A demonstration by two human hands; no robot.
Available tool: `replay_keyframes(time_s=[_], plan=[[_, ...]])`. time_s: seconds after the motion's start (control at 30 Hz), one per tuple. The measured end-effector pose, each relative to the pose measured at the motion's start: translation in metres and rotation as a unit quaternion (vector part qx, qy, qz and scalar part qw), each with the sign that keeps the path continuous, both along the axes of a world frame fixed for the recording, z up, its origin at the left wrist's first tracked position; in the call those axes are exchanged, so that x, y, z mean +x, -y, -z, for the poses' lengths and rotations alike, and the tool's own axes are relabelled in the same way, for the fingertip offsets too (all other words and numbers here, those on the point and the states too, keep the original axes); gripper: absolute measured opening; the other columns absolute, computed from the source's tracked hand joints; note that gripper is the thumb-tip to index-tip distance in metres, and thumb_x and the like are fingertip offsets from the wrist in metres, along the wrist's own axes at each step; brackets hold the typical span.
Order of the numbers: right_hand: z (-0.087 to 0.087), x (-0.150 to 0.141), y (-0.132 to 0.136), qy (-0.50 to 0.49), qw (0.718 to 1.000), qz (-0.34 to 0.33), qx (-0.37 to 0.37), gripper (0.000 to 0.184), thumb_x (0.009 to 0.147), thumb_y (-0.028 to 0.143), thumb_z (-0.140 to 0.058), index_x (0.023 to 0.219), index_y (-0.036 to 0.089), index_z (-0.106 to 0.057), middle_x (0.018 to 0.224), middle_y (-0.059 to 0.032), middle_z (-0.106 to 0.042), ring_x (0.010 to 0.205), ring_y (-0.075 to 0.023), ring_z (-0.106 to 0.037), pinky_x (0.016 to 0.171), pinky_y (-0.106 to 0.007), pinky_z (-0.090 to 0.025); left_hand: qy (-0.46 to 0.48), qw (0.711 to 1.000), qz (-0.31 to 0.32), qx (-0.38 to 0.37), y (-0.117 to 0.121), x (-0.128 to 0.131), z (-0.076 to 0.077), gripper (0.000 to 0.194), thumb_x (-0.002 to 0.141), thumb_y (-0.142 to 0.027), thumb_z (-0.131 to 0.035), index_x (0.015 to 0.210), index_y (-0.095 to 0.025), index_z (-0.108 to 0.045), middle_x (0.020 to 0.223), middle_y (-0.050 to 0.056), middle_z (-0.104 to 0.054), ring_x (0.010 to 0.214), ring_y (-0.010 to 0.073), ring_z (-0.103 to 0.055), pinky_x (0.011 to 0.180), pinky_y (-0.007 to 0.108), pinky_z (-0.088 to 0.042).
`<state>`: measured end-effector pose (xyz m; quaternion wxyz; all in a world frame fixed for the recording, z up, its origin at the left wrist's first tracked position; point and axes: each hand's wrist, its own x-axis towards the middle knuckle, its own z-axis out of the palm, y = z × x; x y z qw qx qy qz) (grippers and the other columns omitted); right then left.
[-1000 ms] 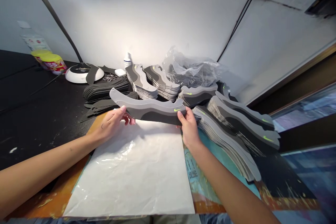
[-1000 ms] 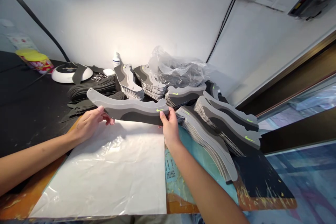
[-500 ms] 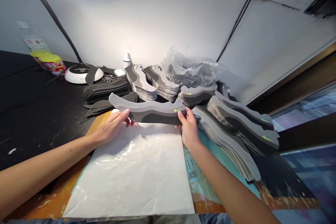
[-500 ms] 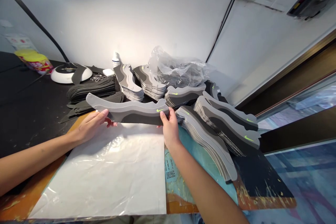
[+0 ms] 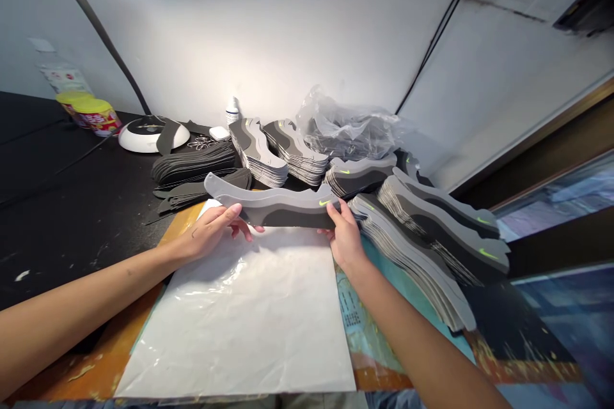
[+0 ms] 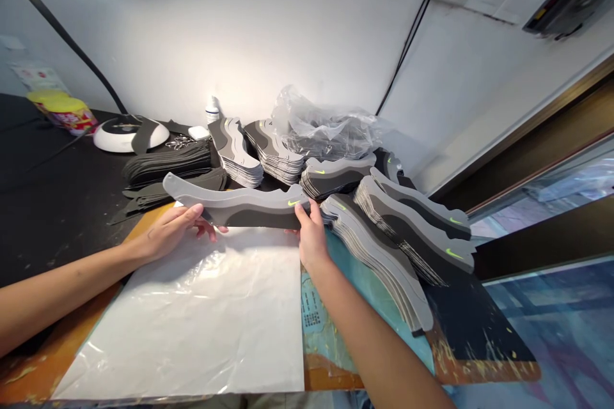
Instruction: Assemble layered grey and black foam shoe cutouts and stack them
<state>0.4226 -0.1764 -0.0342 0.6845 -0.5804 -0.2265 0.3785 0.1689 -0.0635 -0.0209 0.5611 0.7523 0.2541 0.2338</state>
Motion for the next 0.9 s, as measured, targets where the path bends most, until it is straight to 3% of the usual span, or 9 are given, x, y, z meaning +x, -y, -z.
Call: replay_keyframes(time_s=[0.2,0.3,0.37,0.47,0.6,0.67,0.73,0.8,0.9], plan=[[0.000,-0.002,0.001,0.035,0.999,-0.010,0.004,0.062,0.069,0.048,-0.074,0.124,0.030,-0.050,0.122,-0.0040,-0.064,0.097,-0.0237,-0.065,0.050,-0.025,-0.052,0.037,0.998,-0.043,-0.036,-0.001,0.001,0.004,0.058,0.093,-0.061,-0.043,0.070,-0.017,-0.072,0.079,0.013,-0.076,0.064,0.0216,-0.062,0.060,0.028,-0.048],[0.003,-0.002,0.000,0.072,0.996,-0.040,0.046,0.048,0.073,0.045,-0.073,0.114,0.027,-0.055,0.118,-0.0035,-0.067,0.104,-0.0230,-0.064,0.072,-0.031,-0.057,0.061,0.994,-0.073,-0.061,-0.001,0.002,0.006,0.058,0.093,-0.063,-0.042,0.076,-0.016,-0.071,0.077,0.013,-0.074,0.064,0.0217,-0.063,0.061,0.028,-0.048],[0.005,-0.003,-0.001,0.093,0.990,-0.054,0.086,0.040,0.074,0.042,-0.074,0.106,0.025,-0.058,0.114,-0.0031,-0.070,0.107,-0.0216,-0.063,0.090,-0.036,-0.053,0.070,0.991,-0.084,-0.074,-0.001,0.002,0.007,0.060,0.091,-0.067,-0.044,0.075,-0.016,-0.070,0.071,0.012,-0.072,0.062,0.0215,-0.062,0.060,0.029,-0.048],[0.007,-0.005,-0.002,0.112,0.986,-0.060,0.105,0.035,0.073,0.038,-0.076,0.102,0.025,-0.060,0.107,-0.0020,-0.071,0.104,-0.0207,-0.064,0.099,-0.038,-0.048,0.065,0.991,-0.090,-0.078,-0.001,0.002,0.006,0.057,0.086,-0.070,-0.051,0.071,-0.017,-0.068,0.065,0.009,-0.070,0.058,0.0203,-0.059,0.057,0.028,-0.045],[0.004,-0.009,0.000,0.125,0.983,-0.074,0.112,0.033,0.074,0.040,-0.076,0.100,0.025,-0.062,0.107,-0.0016,-0.071,0.104,-0.0207,-0.064,0.098,-0.037,-0.048,0.013,0.994,-0.098,-0.040,-0.002,0.002,0.005,0.061,0.088,-0.068,-0.049,0.062,-0.016,-0.066,0.063,0.009,-0.068,0.055,0.0173,-0.054,0.057,0.026,-0.042],[0.002,-0.010,0.002,0.112,0.987,-0.076,0.092,0.034,0.077,0.046,-0.073,0.103,0.026,-0.063,0.108,-0.0022,-0.071,0.100,-0.0210,-0.064,0.088,-0.035,-0.053,0.021,0.992,-0.113,-0.047,-0.002,0.002,0.006,0.060,0.088,-0.068,-0.048,0.063,-0.016,-0.066,0.064,0.009,-0.068,0.056,0.0171,-0.054,0.058,0.026,-0.042],[0.001,-0.011,0.002,0.082,0.992,-0.076,0.058,0.039,0.078,0.054,-0.068,0.104,0.026,-0.063,0.103,-0.0022,-0.070,0.082,-0.0192,-0.065,0.068,-0.031,-0.056,0.053,0.988,-0.124,-0.077,-0.002,0.002,0.006,0.058,0.087,-0.069,-0.051,0.063,-0.017,-0.062,0.063,0.008,-0.067,0.057,0.0172,-0.056,0.059,0.027,-0.043],[0.001,-0.011,0.003,0.050,0.995,-0.078,0.044,0.040,0.078,0.059,-0.065,0.101,0.027,-0.061,0.087,0.0004,-0.067,0.060,-0.0144,-0.059,0.050,-0.027,-0.050,0.093,0.979,-0.139,-0.115,-0.002,0.004,0.004,0.058,0.086,-0.069,-0.054,0.056,-0.019,-0.053,0.058,0.006,-0.062,0.059,0.0177,-0.057,0.059,0.027,-0.044],[-0.001,-0.012,0.003,0.036,0.993,-0.082,0.076,0.037,0.077,0.055,-0.068,0.097,0.027,-0.053,0.070,0.0064,-0.056,0.046,-0.0097,-0.051,0.044,-0.024,-0.047,0.135,0.964,-0.165,-0.162,-0.002,0.007,0.000,0.057,0.088,-0.065,-0.054,0.054,-0.021,-0.041,0.051,0.004,-0.054,0.060,0.0176,-0.058,0.056,0.027,-0.044]])
